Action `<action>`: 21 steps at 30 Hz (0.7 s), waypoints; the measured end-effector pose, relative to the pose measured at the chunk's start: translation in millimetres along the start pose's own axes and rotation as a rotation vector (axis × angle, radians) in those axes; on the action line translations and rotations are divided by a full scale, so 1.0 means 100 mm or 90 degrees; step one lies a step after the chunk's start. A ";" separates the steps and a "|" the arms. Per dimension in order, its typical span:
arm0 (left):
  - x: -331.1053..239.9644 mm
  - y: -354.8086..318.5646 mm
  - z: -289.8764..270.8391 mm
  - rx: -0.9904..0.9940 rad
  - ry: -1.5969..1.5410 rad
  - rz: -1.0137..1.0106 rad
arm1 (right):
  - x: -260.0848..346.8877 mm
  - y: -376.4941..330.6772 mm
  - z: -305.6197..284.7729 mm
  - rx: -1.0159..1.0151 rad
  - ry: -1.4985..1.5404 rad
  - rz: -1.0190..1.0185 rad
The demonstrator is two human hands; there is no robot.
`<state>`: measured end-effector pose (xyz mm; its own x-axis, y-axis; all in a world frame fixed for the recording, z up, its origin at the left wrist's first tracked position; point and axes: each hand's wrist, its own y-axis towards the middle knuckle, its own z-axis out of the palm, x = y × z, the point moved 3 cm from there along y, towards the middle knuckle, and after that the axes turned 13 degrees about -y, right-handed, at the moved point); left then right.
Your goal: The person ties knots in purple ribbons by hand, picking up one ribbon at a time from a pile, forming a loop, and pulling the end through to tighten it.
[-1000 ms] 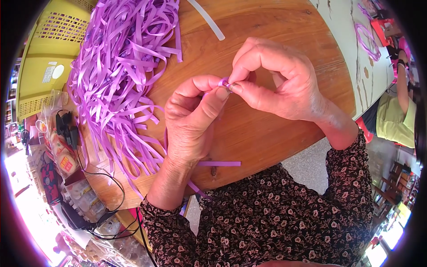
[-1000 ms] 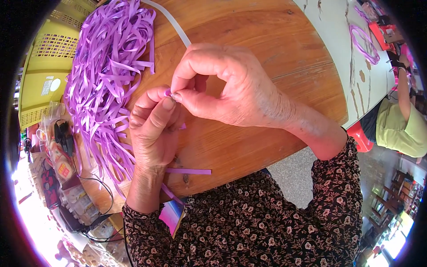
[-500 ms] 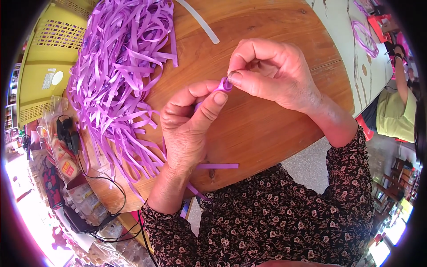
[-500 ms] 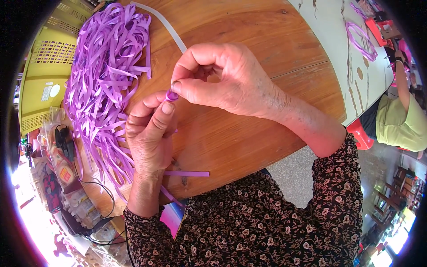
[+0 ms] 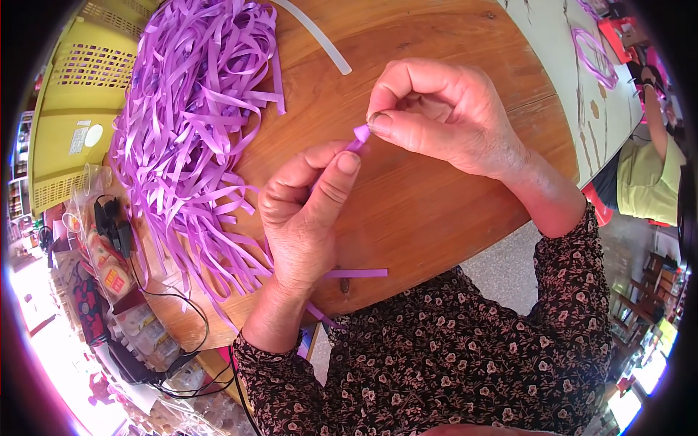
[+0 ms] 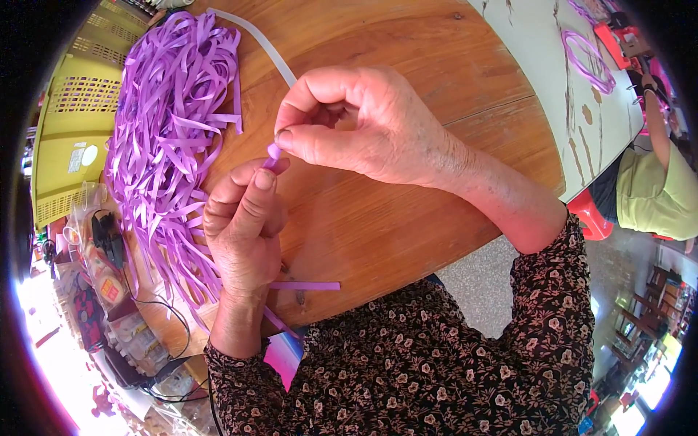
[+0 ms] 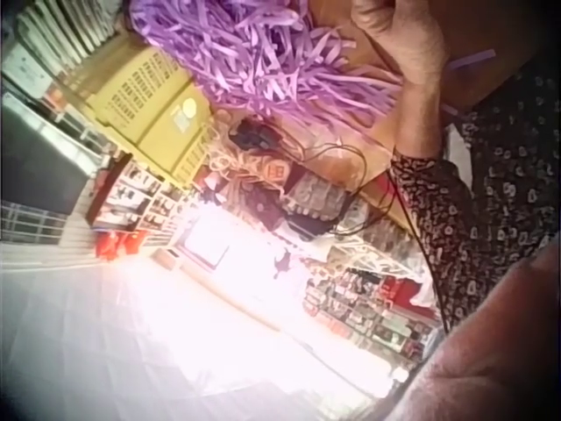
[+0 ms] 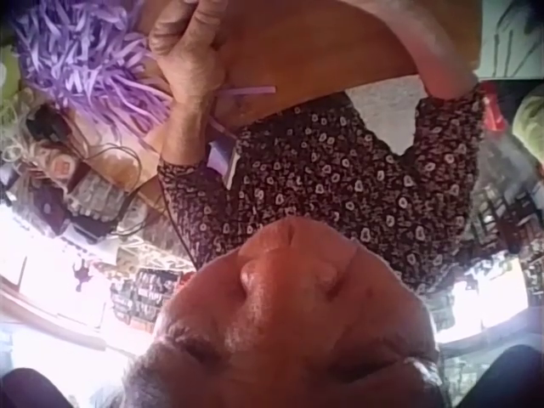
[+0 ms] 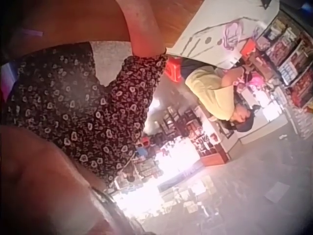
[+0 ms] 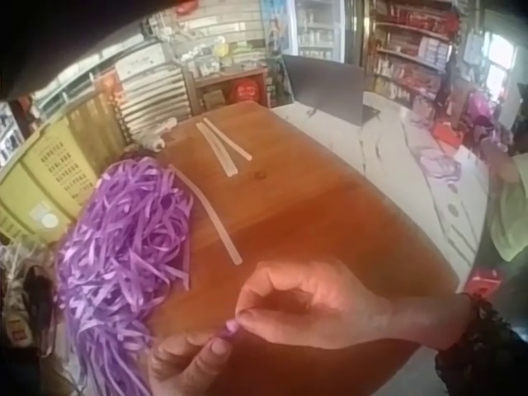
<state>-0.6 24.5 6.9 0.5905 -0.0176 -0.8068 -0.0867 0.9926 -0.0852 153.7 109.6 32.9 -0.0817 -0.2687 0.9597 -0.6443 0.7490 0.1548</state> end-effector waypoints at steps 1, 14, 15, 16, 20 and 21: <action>0.01 0.01 -0.01 -0.012 0.011 0.010 | 0.00 0.00 0.00 0.000 0.000 0.000; 0.01 0.03 -0.01 -0.025 -0.020 0.000 | 0.00 0.05 -0.12 -0.057 -0.082 -0.090; 0.01 0.02 -0.01 -0.026 -0.019 0.001 | 0.00 0.06 -0.16 -0.085 -0.052 -0.104; 0.01 0.02 -0.02 -0.034 -0.018 -0.004 | 0.03 0.06 -0.18 -0.093 -0.090 -0.139; 0.01 0.01 0.00 -0.040 -0.016 -0.005 | 0.15 0.05 -0.17 -0.078 -0.306 -0.274; 0.01 0.02 -0.01 -0.040 -0.016 -0.006 | 0.14 0.05 -0.15 -0.073 -0.295 -0.269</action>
<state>-0.9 25.9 5.2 0.6111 -0.0225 -0.7912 -0.1307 0.9830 -0.1289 160.8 118.5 50.8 -0.1763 -0.7698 0.6135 -0.6092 0.5749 0.5463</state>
